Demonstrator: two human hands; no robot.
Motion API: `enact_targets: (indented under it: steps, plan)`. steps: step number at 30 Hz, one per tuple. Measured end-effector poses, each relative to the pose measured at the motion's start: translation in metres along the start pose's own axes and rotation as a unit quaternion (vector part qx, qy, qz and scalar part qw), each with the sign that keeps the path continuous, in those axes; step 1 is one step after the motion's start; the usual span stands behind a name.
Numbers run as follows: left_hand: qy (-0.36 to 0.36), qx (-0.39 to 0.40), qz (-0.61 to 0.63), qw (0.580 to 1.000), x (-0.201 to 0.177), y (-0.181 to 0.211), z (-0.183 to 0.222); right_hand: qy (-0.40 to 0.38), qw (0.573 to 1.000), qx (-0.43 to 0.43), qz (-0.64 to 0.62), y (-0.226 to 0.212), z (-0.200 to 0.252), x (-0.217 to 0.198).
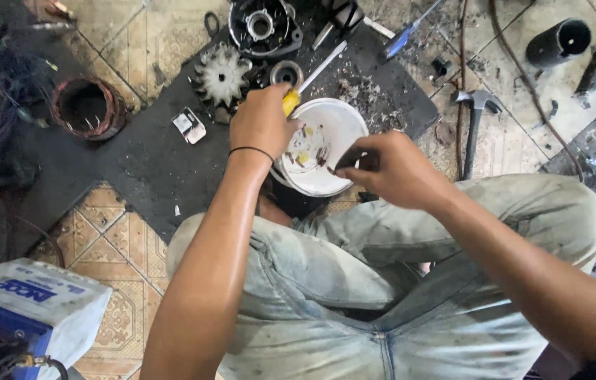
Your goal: A person is sitting on the floor of a repair shop, using a hammer and a screwdriver to disassemble or repair a mechanical component.
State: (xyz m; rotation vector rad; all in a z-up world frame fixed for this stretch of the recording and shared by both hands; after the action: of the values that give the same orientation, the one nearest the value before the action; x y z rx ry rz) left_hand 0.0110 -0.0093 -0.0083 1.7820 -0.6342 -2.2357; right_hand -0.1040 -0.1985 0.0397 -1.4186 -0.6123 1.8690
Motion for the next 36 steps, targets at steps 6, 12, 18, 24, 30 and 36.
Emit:
enact_targets:
  steps: [6,12,18,24,30,36]
  plan:
    - [0.016,-0.038,-0.019,0.999,-0.01,-0.002,0.003,0.079,0.992,-0.066,-0.078,0.008,0.021,-0.011]
    - [0.018,-0.058,-0.036,0.997,-0.004,-0.013,-0.004,0.093,0.956,-0.078,-0.265,0.018,0.029,-0.017]
    - [0.016,-0.065,-0.053,0.996,0.0,-0.021,-0.007,0.034,0.868,-0.115,-0.481,0.039,0.019,-0.013]
    - [0.025,-0.067,-0.051,0.996,0.003,-0.025,-0.009,0.003,0.804,-0.149,-0.576,0.045,0.019,-0.011]
    - [0.083,-0.007,0.026,0.996,-0.025,-0.004,0.006,0.018,0.798,-0.167,-0.579,0.055,0.011,-0.018]
    - [0.109,0.063,0.132,0.983,-0.035,0.026,0.032,0.142,0.827,-0.167,-0.518,0.058,-0.001,-0.033]
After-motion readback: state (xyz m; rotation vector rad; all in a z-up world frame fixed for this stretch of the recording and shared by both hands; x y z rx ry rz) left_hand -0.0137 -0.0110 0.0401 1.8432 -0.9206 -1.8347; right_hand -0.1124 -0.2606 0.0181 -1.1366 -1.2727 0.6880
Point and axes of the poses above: each hand's wrist, its own z-axis away from the middle knuckle, its own x-axis out of the palm, y = z × x, the point moved 1 cm from there along -z, towards the middle knuckle, and after that the axes turned 13 degrees about y, right-handed, at the moved point
